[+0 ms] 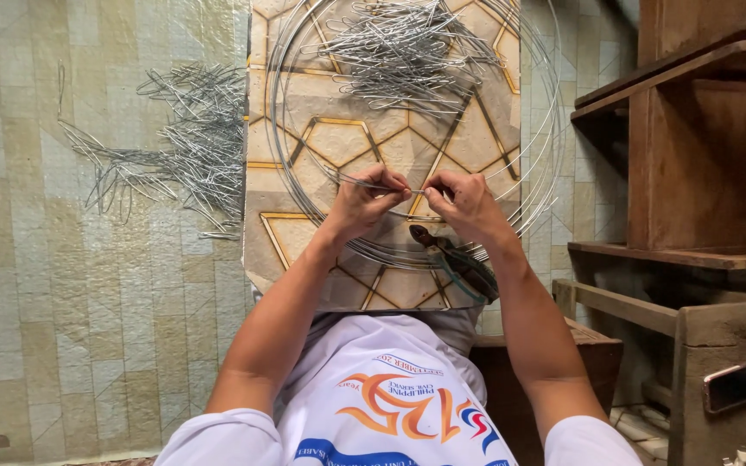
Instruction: Cutting metal wires into small segments using wire cutters
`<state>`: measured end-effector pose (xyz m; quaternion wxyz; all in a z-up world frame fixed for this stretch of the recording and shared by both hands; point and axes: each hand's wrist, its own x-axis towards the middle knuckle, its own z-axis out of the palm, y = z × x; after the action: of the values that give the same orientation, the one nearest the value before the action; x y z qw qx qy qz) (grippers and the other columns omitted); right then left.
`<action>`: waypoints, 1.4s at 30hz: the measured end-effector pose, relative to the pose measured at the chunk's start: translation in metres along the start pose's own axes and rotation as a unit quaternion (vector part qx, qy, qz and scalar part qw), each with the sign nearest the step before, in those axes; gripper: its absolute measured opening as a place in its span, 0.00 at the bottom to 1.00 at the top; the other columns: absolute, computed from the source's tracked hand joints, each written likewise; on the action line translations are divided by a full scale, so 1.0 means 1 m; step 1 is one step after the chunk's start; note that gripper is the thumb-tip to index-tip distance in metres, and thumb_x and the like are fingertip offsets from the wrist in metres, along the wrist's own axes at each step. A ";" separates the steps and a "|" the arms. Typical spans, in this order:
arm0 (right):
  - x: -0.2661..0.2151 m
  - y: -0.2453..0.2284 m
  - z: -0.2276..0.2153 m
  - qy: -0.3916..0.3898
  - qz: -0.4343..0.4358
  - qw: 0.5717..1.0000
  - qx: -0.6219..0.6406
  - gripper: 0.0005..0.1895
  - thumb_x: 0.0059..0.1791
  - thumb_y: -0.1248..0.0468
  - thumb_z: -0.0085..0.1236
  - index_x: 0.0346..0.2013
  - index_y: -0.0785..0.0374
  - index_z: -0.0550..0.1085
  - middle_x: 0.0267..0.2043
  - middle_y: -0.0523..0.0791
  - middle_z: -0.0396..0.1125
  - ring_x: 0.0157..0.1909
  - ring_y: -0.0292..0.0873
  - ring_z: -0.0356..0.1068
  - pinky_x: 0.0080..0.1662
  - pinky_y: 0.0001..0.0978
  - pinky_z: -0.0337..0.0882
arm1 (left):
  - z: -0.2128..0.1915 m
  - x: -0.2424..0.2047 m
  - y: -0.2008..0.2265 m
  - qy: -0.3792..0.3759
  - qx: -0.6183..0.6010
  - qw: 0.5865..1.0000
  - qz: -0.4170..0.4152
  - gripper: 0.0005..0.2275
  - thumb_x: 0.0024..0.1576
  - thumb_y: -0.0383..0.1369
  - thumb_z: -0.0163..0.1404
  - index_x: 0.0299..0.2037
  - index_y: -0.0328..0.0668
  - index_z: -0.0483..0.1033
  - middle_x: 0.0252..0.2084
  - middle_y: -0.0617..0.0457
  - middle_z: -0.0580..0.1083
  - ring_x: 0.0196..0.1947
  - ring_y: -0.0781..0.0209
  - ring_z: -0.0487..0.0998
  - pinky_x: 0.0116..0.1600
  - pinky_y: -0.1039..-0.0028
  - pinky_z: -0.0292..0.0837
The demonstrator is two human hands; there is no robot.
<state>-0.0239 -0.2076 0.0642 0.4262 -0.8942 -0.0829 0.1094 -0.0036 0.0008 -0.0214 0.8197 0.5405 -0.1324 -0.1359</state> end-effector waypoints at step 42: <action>0.002 0.043 0.029 0.130 -0.155 0.978 -0.055 0.04 0.51 0.61 0.58 0.37 0.54 0.79 0.28 0.42 0.73 0.36 0.46 0.75 0.45 0.34 0.69 | 0.022 -0.010 0.095 0.070 0.217 0.969 0.093 0.07 0.58 0.20 0.56 0.43 0.40 0.78 0.37 0.49 0.79 0.40 0.56 0.83 0.49 0.69 0.79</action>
<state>-0.0270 -0.2117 0.0127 0.3949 -0.8991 -0.1707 -0.0802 -0.0129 0.0217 0.0739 0.6992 0.6989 -0.1502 0.0108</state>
